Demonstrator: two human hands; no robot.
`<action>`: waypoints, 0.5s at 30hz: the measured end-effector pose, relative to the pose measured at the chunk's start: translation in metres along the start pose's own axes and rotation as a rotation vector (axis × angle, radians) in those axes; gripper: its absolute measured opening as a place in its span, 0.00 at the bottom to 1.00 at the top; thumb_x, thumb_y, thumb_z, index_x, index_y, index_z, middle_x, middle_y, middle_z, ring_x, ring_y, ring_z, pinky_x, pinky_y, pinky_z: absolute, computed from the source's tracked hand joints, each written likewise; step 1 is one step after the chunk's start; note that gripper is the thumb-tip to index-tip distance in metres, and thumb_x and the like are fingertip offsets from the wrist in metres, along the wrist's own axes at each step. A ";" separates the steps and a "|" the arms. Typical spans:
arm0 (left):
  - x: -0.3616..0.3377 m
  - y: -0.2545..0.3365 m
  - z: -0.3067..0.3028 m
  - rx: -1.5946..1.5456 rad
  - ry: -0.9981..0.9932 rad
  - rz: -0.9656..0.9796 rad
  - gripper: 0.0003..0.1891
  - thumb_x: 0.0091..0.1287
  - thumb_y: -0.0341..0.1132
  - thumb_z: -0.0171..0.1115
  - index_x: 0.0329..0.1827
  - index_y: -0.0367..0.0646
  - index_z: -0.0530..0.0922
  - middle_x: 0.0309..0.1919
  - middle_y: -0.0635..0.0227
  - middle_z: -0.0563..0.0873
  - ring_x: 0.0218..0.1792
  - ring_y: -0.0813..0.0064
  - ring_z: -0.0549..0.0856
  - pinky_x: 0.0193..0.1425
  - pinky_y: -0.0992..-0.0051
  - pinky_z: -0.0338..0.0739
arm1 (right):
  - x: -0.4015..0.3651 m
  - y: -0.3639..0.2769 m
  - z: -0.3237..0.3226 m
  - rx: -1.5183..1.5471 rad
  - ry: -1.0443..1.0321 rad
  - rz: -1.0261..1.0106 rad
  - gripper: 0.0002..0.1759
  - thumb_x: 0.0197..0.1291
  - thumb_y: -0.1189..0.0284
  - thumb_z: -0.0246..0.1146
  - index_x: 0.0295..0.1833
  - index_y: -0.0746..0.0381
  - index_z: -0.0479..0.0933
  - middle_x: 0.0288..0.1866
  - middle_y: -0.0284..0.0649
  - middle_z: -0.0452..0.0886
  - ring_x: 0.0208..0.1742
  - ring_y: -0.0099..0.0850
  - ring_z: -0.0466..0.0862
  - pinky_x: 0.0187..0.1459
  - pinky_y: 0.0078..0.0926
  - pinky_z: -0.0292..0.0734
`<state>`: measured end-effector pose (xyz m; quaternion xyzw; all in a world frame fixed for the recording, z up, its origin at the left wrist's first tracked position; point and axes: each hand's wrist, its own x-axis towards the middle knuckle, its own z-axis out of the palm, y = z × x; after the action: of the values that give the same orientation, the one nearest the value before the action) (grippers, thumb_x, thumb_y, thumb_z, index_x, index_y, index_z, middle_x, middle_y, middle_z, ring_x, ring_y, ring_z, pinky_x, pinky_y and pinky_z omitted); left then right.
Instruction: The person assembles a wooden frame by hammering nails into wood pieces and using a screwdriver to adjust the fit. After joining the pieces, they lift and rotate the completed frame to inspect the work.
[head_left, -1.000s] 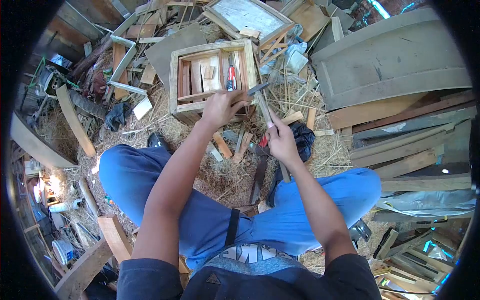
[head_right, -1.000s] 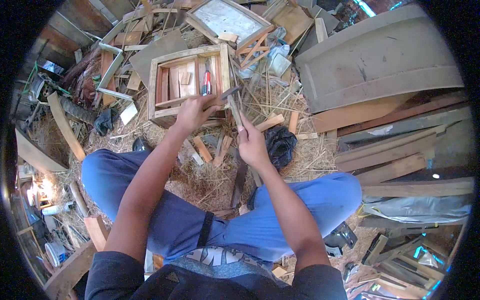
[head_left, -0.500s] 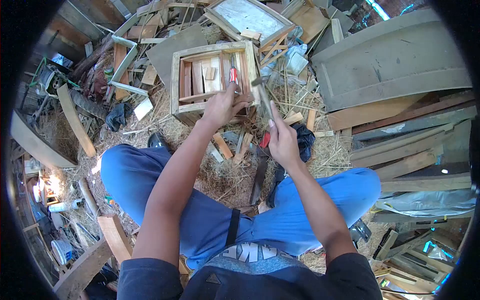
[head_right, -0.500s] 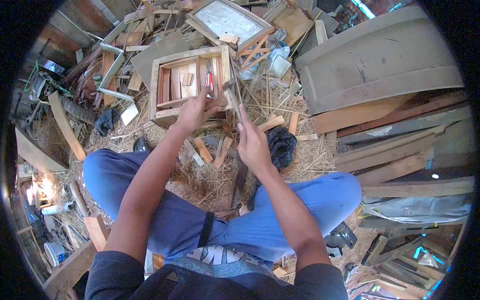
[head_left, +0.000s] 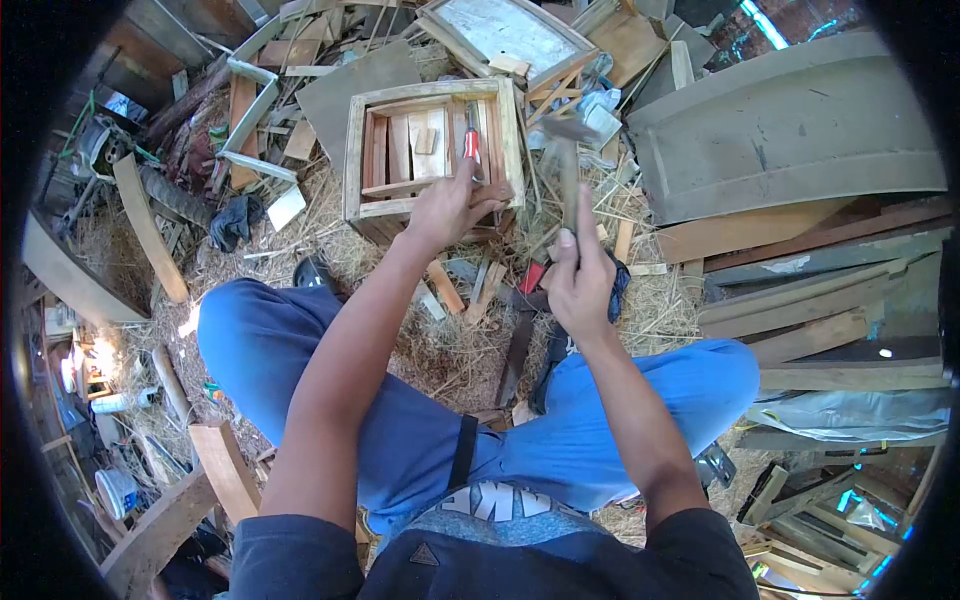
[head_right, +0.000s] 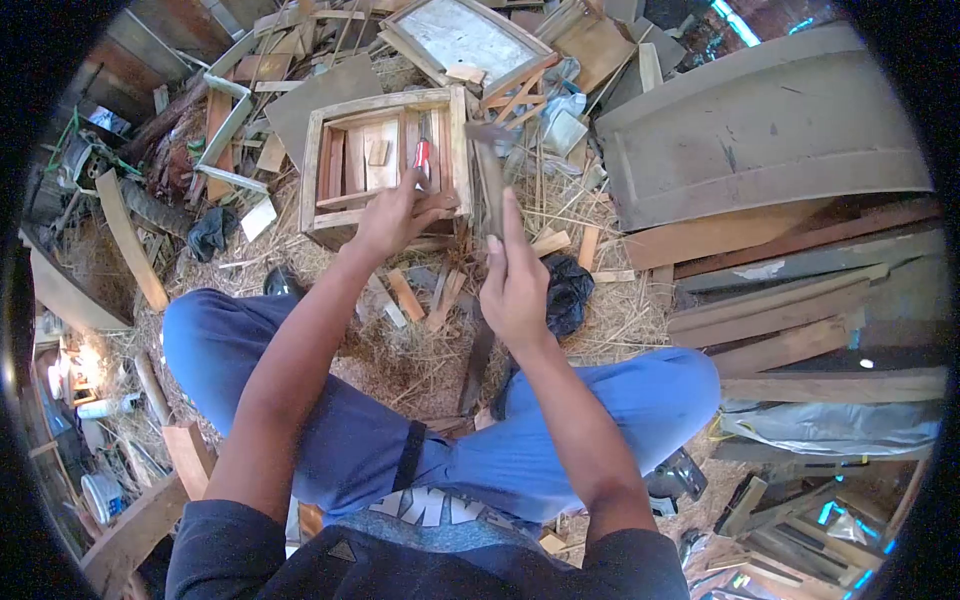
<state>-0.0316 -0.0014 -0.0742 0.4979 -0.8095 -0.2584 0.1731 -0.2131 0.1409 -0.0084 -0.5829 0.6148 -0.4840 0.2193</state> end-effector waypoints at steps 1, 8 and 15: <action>-0.001 0.000 0.000 0.020 -0.010 0.002 0.30 0.66 0.46 0.74 0.62 0.45 0.66 0.40 0.48 0.90 0.43 0.37 0.88 0.45 0.44 0.82 | -0.005 -0.004 -0.002 0.055 0.000 0.084 0.37 0.73 0.83 0.54 0.85 0.53 0.59 0.65 0.61 0.81 0.50 0.50 0.91 0.48 0.43 0.84; 0.002 -0.004 0.003 -0.007 0.017 0.029 0.30 0.66 0.47 0.75 0.61 0.45 0.66 0.37 0.47 0.90 0.42 0.37 0.88 0.45 0.45 0.81 | 0.002 0.029 -0.001 -0.302 -0.303 0.212 0.35 0.74 0.81 0.53 0.84 0.50 0.60 0.38 0.61 0.83 0.30 0.56 0.83 0.40 0.38 0.81; 0.003 -0.007 0.006 0.021 -0.009 0.031 0.30 0.67 0.48 0.74 0.61 0.46 0.67 0.40 0.46 0.89 0.43 0.37 0.88 0.45 0.45 0.81 | -0.001 0.009 0.002 -0.090 0.024 -0.149 0.35 0.72 0.82 0.56 0.83 0.56 0.62 0.64 0.61 0.80 0.50 0.57 0.89 0.47 0.46 0.85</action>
<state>-0.0309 -0.0048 -0.0829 0.4859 -0.8206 -0.2495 0.1683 -0.2160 0.1395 -0.0176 -0.6304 0.5934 -0.4779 0.1487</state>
